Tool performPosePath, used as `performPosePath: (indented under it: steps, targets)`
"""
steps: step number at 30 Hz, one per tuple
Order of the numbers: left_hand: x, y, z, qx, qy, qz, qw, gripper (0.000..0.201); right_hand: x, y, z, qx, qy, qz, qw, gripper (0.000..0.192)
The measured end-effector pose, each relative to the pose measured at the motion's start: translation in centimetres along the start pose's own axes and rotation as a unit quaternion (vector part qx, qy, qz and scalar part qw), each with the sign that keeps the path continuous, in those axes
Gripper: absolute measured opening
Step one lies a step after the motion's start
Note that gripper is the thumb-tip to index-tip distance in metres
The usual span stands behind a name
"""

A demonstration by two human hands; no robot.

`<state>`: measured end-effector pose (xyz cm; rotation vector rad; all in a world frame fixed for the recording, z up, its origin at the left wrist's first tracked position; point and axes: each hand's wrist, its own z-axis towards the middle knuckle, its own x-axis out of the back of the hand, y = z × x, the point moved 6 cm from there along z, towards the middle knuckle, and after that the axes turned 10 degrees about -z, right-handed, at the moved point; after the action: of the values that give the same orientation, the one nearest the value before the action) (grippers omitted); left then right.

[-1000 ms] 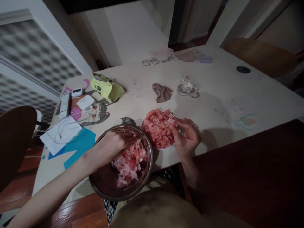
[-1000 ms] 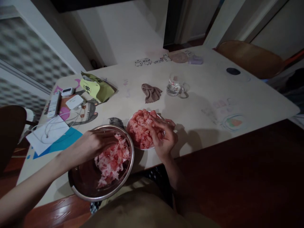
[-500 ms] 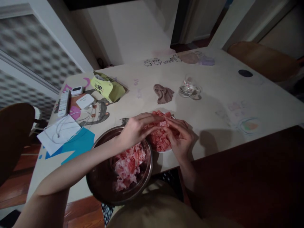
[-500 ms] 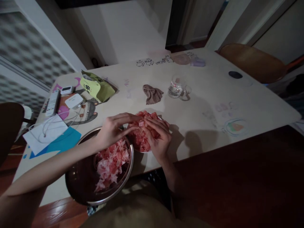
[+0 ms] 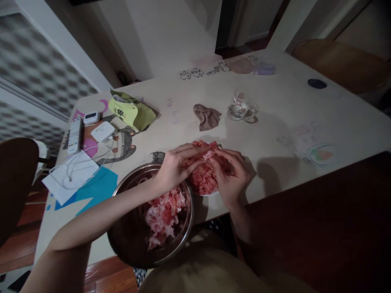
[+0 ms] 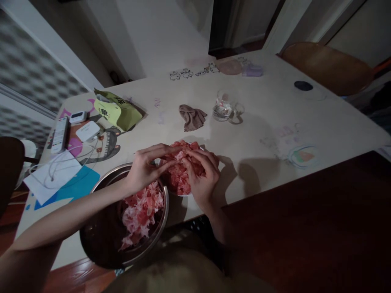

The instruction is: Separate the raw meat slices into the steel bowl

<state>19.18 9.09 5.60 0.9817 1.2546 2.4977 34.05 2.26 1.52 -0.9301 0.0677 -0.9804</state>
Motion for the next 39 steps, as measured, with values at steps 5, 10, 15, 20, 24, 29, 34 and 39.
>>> performPosePath:
  steps: [5, 10, 15, 20, 24, 29, 34, 39]
  targets:
    - [0.0, 0.2, -0.1, -0.002, 0.003, 0.005, 1.0, 0.03, 0.2, -0.1, -0.1, -0.021, 0.004, 0.023, 1.0, 0.009]
    - [0.0, 0.4, -0.2, -0.005, 0.006, -0.007, 1.0, 0.018, -0.5, 0.5, -0.4, -0.03, -0.019, 0.073, 0.997, 0.01]
    - [0.1, 0.2, -0.3, -0.006, 0.025, -0.012, 1.0, 0.02, -0.7, 1.0, -0.9, -0.058, -0.038, 0.101, 0.993, 0.012]
    - [-0.1, 0.0, -0.4, -0.007, 0.013, -0.034, 0.999, 0.021, -0.2, 0.3, -0.4, -0.015, -0.049, 0.071, 0.996, 0.015]
    - [0.2, 0.1, -0.4, -0.021, 0.036, -0.029, 0.999, 0.015, 0.6, -1.2, 0.3, 0.091, -0.036, 0.013, 0.995, 0.021]
    - [0.3, 0.7, -0.6, -0.075, 0.044, -0.009, 0.996, 0.012, 1.1, -2.4, 0.5, 0.179, -0.024, -0.086, 0.98, 0.023]
    - [0.1, 1.3, -0.9, -0.112, 0.025, 0.008, 0.993, 0.015, 1.4, -3.3, 0.1, 0.256, 0.005, -0.182, 0.949, 0.021]
    - [-0.1, 1.5, -1.2, -0.129, 0.004, 0.019, 0.992, 0.018, 1.4, -3.8, -0.1, 0.281, 0.012, -0.217, 0.935, 0.016]
